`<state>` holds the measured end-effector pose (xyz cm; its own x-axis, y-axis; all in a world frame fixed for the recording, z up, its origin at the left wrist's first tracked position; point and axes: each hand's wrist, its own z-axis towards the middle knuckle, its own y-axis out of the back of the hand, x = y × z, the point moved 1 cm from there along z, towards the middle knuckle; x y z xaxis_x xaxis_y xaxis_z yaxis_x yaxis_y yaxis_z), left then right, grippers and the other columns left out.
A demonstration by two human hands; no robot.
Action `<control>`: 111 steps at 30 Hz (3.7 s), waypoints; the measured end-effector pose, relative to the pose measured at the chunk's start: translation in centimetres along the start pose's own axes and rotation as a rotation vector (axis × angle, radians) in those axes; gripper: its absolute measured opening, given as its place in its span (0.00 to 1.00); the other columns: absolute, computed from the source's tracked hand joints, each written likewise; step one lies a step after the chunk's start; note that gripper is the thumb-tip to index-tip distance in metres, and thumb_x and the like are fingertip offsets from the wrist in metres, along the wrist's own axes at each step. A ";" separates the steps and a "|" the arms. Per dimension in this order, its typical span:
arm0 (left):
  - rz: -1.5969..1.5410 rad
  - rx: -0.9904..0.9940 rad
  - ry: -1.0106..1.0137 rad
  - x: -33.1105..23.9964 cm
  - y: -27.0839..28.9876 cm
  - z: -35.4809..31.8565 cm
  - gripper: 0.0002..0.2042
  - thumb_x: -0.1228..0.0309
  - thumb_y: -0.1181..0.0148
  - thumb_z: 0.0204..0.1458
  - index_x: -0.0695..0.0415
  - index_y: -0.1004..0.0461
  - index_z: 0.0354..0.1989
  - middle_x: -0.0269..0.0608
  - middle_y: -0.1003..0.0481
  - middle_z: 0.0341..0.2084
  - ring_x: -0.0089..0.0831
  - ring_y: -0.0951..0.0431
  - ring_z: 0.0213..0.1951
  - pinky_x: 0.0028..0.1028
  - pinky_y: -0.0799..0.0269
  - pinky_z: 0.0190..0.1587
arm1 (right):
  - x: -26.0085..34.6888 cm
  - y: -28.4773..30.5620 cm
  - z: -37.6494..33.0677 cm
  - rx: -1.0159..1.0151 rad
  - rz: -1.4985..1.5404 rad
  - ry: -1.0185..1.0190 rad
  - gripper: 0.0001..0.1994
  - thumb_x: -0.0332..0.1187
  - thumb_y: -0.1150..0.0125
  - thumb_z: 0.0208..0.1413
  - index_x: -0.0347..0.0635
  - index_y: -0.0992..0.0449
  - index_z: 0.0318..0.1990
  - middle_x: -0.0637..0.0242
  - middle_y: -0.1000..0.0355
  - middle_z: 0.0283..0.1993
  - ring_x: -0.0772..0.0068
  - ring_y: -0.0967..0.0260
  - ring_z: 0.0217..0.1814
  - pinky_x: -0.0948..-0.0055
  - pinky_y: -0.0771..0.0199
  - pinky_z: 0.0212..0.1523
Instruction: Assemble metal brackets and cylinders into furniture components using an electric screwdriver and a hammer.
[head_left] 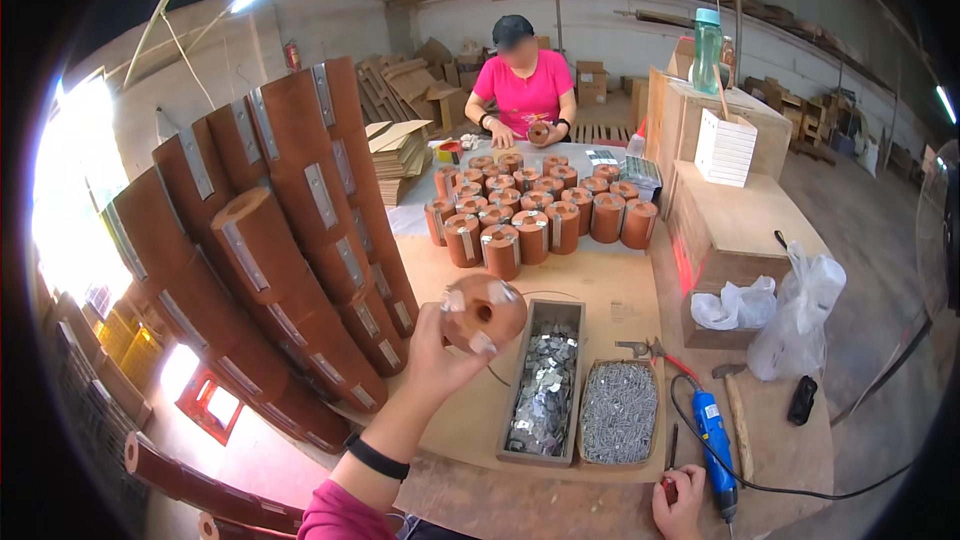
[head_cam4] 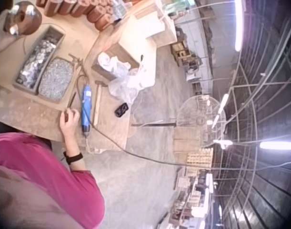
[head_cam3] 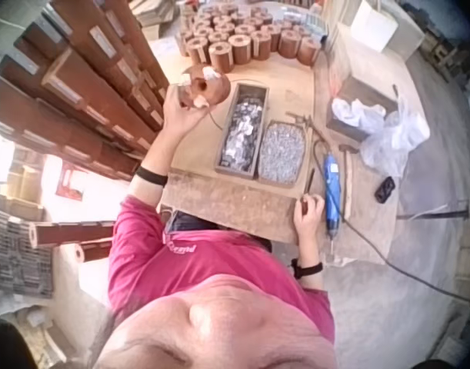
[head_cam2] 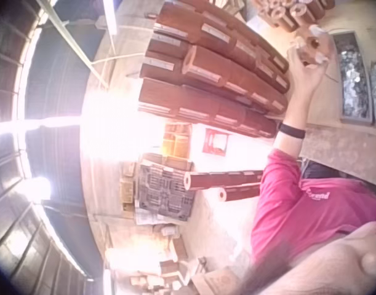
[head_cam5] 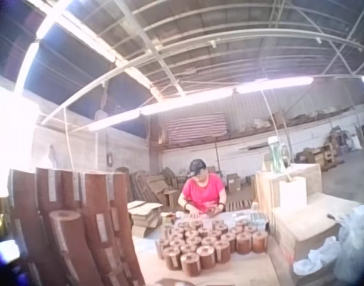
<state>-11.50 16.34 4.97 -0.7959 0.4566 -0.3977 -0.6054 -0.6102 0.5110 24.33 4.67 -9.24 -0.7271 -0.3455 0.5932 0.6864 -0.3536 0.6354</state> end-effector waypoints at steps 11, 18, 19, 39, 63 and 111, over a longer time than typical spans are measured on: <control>-0.703 -0.339 0.390 3.5 -6.3 -1.9 0.29 0.74 0.34 0.40 0.63 0.44 0.51 0.41 0.30 0.38 0.29 0.27 0.39 0.25 0.28 0.40 | 0.1 0.1 0.1 0.027 0.032 -0.049 0.10 0.26 0.43 0.46 0.36 0.30 0.38 0.49 0.39 0.40 0.51 0.38 0.42 0.64 0.35 0.41; -0.229 -0.158 -0.221 -1.8 0.1 -1.9 0.33 0.68 0.29 0.28 0.63 0.36 0.47 0.46 0.31 0.29 0.38 0.28 0.31 0.32 0.31 0.31 | 1.6 0.4 0.4 -0.144 -0.100 0.116 0.15 0.23 0.42 0.47 0.36 0.32 0.44 0.51 0.38 0.46 0.56 0.38 0.46 0.66 0.35 0.44; -0.153 -0.090 -0.249 -2.6 0.4 -2.3 0.33 0.69 0.29 0.26 0.64 0.36 0.46 0.45 0.31 0.28 0.38 0.28 0.29 0.32 0.31 0.30 | 2.7 0.0 0.7 -0.201 -0.027 0.119 0.15 0.25 0.44 0.44 0.35 0.34 0.42 0.52 0.39 0.43 0.55 0.40 0.44 0.63 0.39 0.46; -0.063 0.011 0.112 -12.6 5.3 -14.8 0.24 0.70 0.33 0.28 0.63 0.34 0.36 0.45 0.29 0.26 0.41 0.26 0.25 0.29 0.29 0.24 | 22.9 1.3 2.0 0.024 -0.025 0.535 0.26 0.43 0.44 0.49 0.30 0.34 0.49 0.43 0.48 0.58 0.46 0.48 0.54 0.56 0.46 0.52; -0.074 0.053 0.203 -13.8 4.7 -18.4 0.20 0.71 0.31 0.28 0.61 0.33 0.31 0.42 0.32 0.20 0.37 0.29 0.19 0.29 0.32 0.20 | 20.7 1.2 1.0 0.166 0.115 0.496 0.35 0.37 0.32 0.36 0.34 0.39 0.54 0.48 0.46 0.56 0.46 0.46 0.55 0.56 0.43 0.53; -0.444 0.523 0.375 -9.4 1.6 -16.9 0.05 0.76 0.40 0.46 0.66 0.28 0.27 0.40 0.28 0.24 0.23 0.27 0.25 0.22 0.30 0.29 | 10.5 -2.0 -1.6 0.398 0.657 -0.358 0.08 0.33 0.46 0.55 0.37 0.32 0.31 0.76 0.37 0.21 0.89 0.44 0.23 0.86 0.44 0.23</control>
<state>-4.84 0.12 -3.35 -0.4783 0.2804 -0.8322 -0.8662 0.0051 0.4996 15.31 0.33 -5.06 -0.1870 -0.0538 0.9809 0.9647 0.1785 0.1937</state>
